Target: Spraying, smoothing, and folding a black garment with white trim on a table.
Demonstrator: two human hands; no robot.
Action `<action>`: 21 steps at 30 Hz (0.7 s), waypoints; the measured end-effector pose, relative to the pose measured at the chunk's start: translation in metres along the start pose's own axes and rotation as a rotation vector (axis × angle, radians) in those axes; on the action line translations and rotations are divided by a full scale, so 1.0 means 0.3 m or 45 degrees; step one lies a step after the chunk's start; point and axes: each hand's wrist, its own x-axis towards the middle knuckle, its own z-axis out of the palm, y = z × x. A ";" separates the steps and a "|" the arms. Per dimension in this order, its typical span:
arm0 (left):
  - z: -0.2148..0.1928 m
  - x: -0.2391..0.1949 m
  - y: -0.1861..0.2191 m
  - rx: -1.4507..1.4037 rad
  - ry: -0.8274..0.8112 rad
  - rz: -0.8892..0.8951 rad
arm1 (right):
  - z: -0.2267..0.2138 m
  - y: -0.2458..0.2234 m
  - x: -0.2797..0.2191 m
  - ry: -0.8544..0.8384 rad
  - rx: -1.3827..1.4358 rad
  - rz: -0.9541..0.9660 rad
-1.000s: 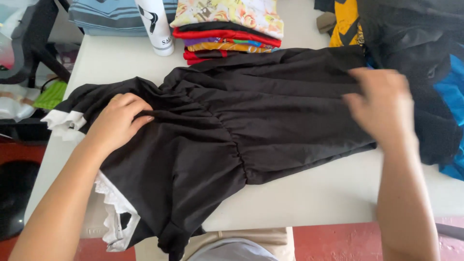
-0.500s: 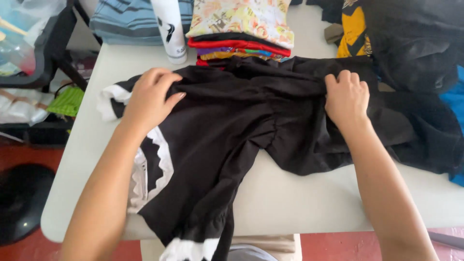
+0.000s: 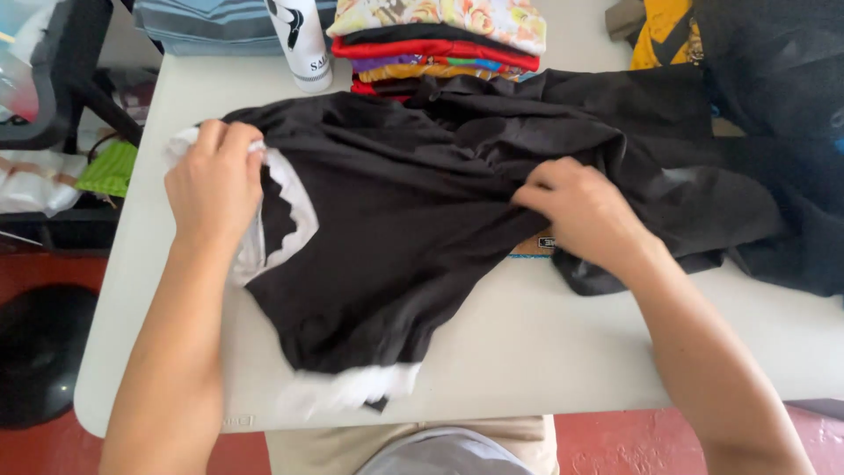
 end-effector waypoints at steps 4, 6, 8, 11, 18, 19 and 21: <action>0.082 -0.007 -0.026 -0.276 0.147 0.051 | 0.030 0.093 -0.075 -0.119 -0.228 0.234; 0.054 0.000 -0.006 -0.339 0.195 0.184 | -0.008 0.067 -0.062 -0.287 -0.046 0.371; -0.131 0.015 0.085 -0.445 -0.086 0.131 | -0.065 -0.009 -0.027 -0.227 -0.042 0.307; -0.236 0.020 0.177 -0.512 -0.574 0.019 | -0.058 -0.123 -0.004 -0.015 0.006 0.027; -0.045 0.002 0.163 -0.364 -0.370 0.174 | 0.109 -0.025 -0.010 0.268 -0.276 -0.063; -0.040 0.000 0.157 -0.364 -0.353 0.172 | 0.063 -0.074 0.005 0.278 -0.289 -0.068; -0.028 -0.014 0.145 -0.405 -0.336 0.134 | -0.027 -0.180 0.028 0.353 0.217 -0.175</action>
